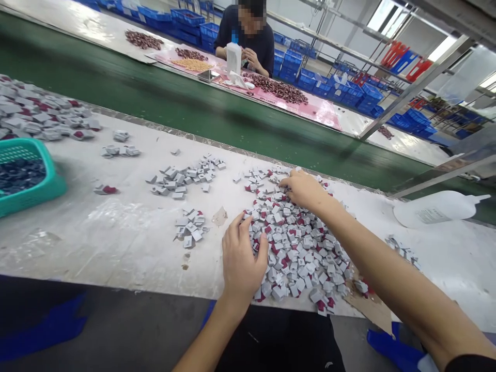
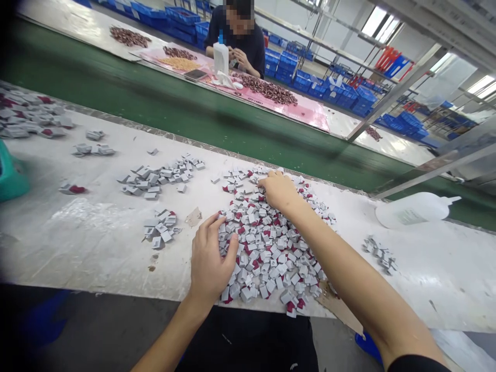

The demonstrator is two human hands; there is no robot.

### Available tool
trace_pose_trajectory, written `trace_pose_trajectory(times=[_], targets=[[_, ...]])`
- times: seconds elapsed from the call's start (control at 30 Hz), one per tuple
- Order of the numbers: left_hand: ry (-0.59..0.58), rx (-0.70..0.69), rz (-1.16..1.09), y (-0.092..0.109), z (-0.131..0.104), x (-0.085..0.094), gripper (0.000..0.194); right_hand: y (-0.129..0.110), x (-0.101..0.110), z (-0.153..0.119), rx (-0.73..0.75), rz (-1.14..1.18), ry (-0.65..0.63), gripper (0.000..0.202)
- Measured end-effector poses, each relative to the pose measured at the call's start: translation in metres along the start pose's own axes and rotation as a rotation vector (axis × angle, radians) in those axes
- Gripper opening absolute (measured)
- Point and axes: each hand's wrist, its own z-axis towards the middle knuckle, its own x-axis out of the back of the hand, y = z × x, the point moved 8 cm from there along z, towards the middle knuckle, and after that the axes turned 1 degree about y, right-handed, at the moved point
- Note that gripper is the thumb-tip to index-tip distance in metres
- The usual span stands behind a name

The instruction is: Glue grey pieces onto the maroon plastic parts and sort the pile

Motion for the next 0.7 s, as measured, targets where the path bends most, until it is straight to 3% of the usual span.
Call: trace_pose_trajectory(times=[0.27, 0.57, 0.7], targets=[[-0.003, -0.008, 0.002, -0.001, 0.001, 0.0, 0.038, 0.001, 0.0, 0.0, -0.002, -0.017, 0.022, 0.031], [0.006, 0.005, -0.016, -0.002, 0.0, 0.0, 0.038, 0.03, 0.01, -0.036, 0.0, -0.031, -0.098, 0.028], [-0.003, 0.006, -0.018, -0.002, 0.001, -0.001, 0.039, 0.036, 0.012, -0.037, -0.017, 0.039, -0.089, 0.03]])
